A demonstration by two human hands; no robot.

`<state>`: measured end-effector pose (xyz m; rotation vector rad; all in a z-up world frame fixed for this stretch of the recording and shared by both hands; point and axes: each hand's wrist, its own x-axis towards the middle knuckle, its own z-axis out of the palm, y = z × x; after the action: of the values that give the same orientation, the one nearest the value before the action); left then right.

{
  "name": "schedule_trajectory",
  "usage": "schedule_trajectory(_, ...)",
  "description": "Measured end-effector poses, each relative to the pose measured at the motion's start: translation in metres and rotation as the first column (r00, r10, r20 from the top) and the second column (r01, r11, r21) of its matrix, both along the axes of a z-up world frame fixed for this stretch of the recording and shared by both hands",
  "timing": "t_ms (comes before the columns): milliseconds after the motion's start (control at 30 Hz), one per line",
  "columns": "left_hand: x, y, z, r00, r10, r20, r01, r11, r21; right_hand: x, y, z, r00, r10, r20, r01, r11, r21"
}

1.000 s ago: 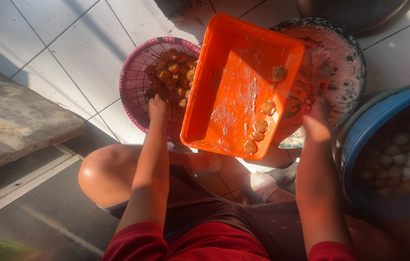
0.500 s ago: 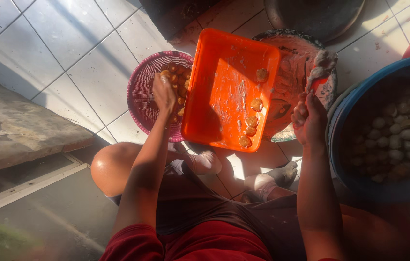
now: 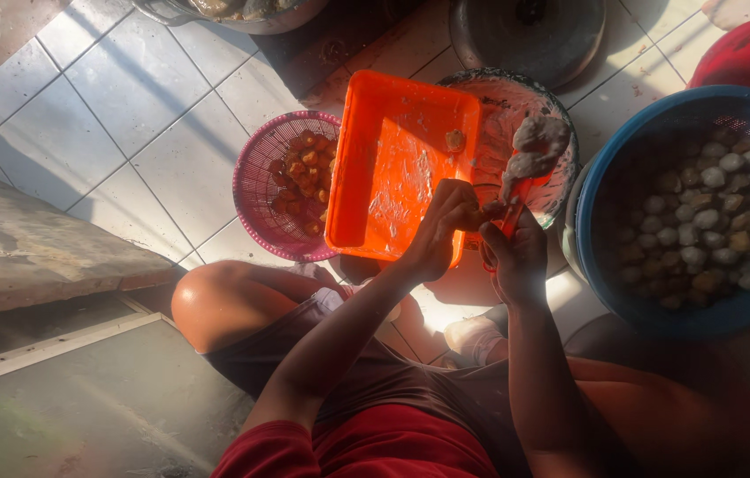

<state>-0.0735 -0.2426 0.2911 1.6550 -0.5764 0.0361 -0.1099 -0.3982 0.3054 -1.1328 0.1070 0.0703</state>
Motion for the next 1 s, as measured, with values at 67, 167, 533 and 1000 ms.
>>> schedule_trajectory(67, -0.008, 0.009, 0.005, 0.997, -0.020, 0.081, 0.010, 0.993, 0.117, -0.006, -0.003, 0.001, 1.000, 0.013, -0.026, -0.014, 1.000, -0.025)
schedule_trajectory(167, -0.014, 0.011, 0.008, 0.993, -0.006, -0.115, 0.019, 0.994, 0.111, -0.009, -0.009, -0.001, 0.999, 0.048, 0.015, -0.048, 0.998, -0.030)
schedule_trajectory(533, -0.020, 0.010, -0.003, 0.899, -0.152, -0.411, 0.031, 0.958, -0.285, -0.006, -0.029, -0.008, 0.976, -0.009, 0.217, 0.074, 0.953, -0.295)
schedule_trajectory(1000, -0.027, 0.001, -0.022, 0.981, 0.138, -0.138, -0.144, 0.989, -0.034, -0.007, -0.009, -0.004, 1.000, 0.029, -0.001, -0.029, 0.991, -0.132)
